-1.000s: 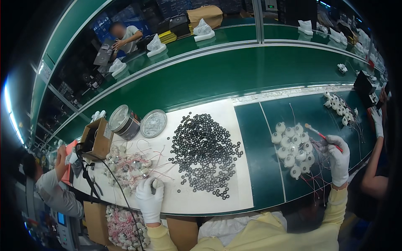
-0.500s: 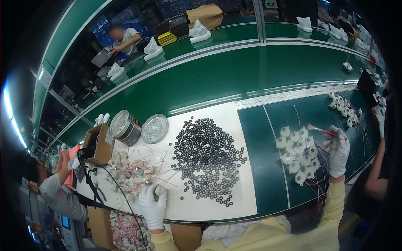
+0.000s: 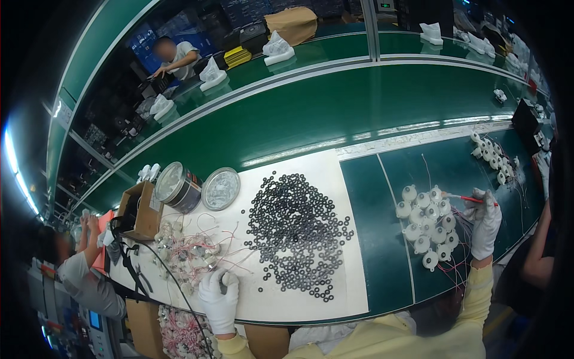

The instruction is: The person assembles small white electronic components by inserting black washers into their centers and applying a substance with a brush. The person handles the components one at a time, picking up washers from a pile on the table and placing them into the units, then using a brush to apply a substance from a container to the components.

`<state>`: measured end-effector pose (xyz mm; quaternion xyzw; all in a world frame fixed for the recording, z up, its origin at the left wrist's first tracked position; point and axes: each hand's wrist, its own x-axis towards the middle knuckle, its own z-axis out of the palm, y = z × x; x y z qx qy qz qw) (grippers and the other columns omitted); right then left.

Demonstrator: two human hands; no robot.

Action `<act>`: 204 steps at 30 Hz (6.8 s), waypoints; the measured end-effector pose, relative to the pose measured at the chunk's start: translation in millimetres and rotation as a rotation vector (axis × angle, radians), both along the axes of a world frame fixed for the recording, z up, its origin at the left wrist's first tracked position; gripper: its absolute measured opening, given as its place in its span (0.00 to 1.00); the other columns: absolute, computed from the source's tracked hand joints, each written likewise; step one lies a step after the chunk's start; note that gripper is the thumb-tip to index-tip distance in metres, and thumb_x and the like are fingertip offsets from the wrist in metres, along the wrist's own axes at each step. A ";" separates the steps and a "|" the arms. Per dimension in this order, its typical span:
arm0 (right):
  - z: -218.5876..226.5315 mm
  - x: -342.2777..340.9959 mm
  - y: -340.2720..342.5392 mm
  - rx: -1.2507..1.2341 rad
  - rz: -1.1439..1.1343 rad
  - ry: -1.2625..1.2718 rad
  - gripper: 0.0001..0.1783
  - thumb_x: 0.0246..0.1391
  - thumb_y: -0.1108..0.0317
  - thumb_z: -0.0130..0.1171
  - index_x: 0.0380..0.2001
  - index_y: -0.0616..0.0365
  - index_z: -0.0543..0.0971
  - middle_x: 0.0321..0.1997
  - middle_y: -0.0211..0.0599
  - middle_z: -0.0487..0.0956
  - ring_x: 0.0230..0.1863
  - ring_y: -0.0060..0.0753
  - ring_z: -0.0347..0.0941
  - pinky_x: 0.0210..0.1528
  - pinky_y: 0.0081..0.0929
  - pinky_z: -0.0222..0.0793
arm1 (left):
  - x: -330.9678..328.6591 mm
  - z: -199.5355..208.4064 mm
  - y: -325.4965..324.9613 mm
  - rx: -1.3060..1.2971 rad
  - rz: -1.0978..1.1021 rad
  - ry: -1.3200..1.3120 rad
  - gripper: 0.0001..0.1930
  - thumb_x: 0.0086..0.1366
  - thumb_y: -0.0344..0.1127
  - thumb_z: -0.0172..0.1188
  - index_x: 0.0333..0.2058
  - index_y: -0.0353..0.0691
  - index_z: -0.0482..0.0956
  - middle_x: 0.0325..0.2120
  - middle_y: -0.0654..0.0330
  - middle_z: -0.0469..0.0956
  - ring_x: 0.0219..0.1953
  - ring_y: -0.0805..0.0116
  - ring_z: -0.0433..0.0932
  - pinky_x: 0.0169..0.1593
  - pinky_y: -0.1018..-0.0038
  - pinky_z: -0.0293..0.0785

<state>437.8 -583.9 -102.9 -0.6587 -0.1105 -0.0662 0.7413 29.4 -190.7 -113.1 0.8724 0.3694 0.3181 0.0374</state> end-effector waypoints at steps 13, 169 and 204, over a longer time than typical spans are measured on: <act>-8.9 5.2 -7.2 0.030 -0.002 -0.014 0.31 0.69 0.44 0.50 0.43 0.69 0.79 0.31 0.42 0.80 0.29 0.27 0.78 0.30 0.22 0.74 | -1.1 0.5 -0.1 0.003 -0.006 0.002 0.12 0.58 0.35 0.67 0.40 0.39 0.81 0.35 0.53 0.78 0.38 0.51 0.75 0.42 0.59 0.72; 19.9 -8.9 -27.9 -0.257 0.088 0.063 0.22 0.66 0.61 0.48 0.46 0.73 0.78 0.45 0.48 0.84 0.33 0.30 0.82 0.37 0.21 0.73 | -3.7 -4.7 5.7 0.005 0.086 0.139 0.12 0.70 0.34 0.59 0.43 0.30 0.80 0.35 0.50 0.81 0.34 0.56 0.78 0.42 0.65 0.75; 46.8 -47.0 -41.2 -0.643 0.388 -0.297 0.14 0.54 0.81 0.51 0.41 0.66 0.82 0.41 0.43 0.82 0.38 0.29 0.77 0.42 0.25 0.73 | -8.1 -5.5 7.8 0.036 0.083 0.196 0.12 0.69 0.34 0.59 0.44 0.31 0.80 0.39 0.49 0.82 0.40 0.53 0.78 0.47 0.63 0.74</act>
